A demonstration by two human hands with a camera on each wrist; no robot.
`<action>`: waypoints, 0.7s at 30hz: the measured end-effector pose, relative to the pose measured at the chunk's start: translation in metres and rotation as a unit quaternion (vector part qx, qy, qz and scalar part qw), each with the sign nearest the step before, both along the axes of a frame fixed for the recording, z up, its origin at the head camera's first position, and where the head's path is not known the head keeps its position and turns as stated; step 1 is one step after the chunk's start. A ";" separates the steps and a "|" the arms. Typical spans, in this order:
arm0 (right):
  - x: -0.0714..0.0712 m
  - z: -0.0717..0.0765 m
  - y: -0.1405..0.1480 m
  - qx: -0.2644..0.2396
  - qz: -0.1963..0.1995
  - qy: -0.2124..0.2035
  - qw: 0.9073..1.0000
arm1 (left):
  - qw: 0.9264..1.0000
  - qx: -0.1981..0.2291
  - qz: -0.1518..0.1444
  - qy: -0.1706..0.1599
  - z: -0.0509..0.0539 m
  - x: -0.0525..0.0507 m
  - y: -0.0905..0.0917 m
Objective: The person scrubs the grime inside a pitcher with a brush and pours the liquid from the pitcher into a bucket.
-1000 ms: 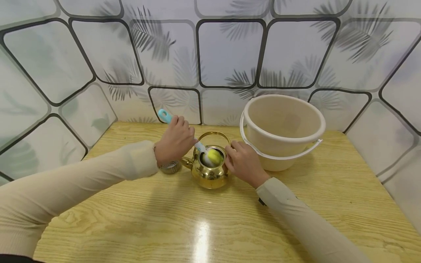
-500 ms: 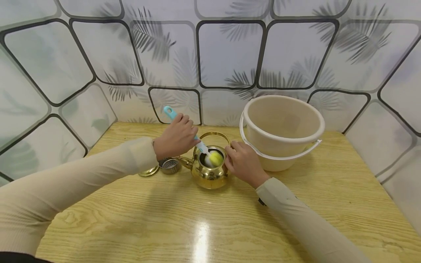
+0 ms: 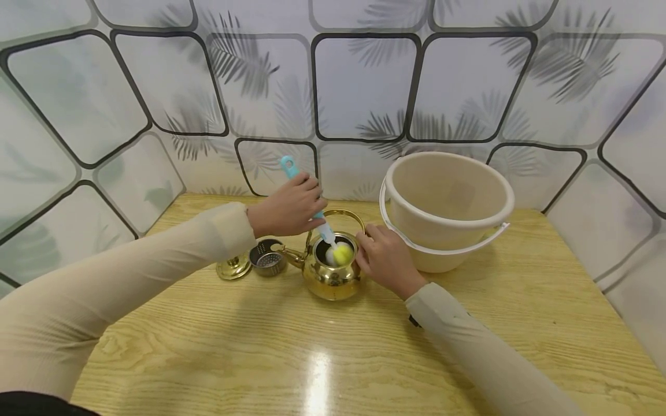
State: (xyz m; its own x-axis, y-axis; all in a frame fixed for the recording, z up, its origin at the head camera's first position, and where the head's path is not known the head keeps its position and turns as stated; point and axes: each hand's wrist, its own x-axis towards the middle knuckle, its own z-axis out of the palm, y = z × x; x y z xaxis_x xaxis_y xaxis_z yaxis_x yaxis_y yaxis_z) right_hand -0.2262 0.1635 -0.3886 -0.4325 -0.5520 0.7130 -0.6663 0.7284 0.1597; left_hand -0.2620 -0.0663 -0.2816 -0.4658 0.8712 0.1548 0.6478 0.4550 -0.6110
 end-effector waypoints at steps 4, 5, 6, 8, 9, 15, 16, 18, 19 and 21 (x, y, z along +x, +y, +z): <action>0.000 0.000 0.000 -0.002 0.001 0.001 1.000 | 1.000 -0.007 -0.020 -0.010 0.004 -0.002 0.002; 0.000 0.000 0.000 -0.002 0.002 0.001 1.000 | 1.000 -0.008 -0.026 -0.012 0.005 -0.003 0.003; 0.000 0.000 0.000 -0.002 0.002 0.001 1.000 | 0.999 -0.008 -0.032 -0.014 0.006 -0.003 0.003; 0.000 0.000 0.000 -0.002 0.003 0.000 1.000 | 0.999 -0.009 -0.045 -0.015 0.007 -0.005 0.004; 0.000 0.000 0.000 -0.001 0.003 -0.001 1.000 | 0.998 -0.010 -0.053 -0.013 0.008 -0.006 0.004; 0.001 0.001 0.000 -0.001 0.003 -0.004 1.000 | 0.995 -0.032 -0.092 0.002 0.011 -0.013 0.008; 0.001 0.001 0.000 0.000 0.003 -0.004 1.000 | 0.995 -0.040 -0.095 0.004 0.012 -0.014 0.009; 0.001 0.002 0.000 0.002 0.003 -0.003 1.000 | 0.993 -0.058 -0.100 0.009 0.015 -0.016 0.010; 0.001 0.001 0.000 0.003 0.003 -0.003 1.000 | 0.992 -0.066 -0.103 0.010 0.017 -0.017 0.011; 0.001 0.002 0.000 0.005 0.003 -0.002 1.000 | 0.991 -0.080 -0.108 0.010 0.020 -0.018 0.013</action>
State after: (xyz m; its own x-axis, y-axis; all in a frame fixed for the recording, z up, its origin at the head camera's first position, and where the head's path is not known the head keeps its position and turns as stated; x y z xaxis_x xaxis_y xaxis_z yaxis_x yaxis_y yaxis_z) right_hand -0.2253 0.1638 -0.3870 -0.4318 -0.5616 0.7058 -0.6708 0.7231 0.1650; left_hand -0.2804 -0.0538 -0.2618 -0.2643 0.9643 0.0134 0.7064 0.2031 -0.6780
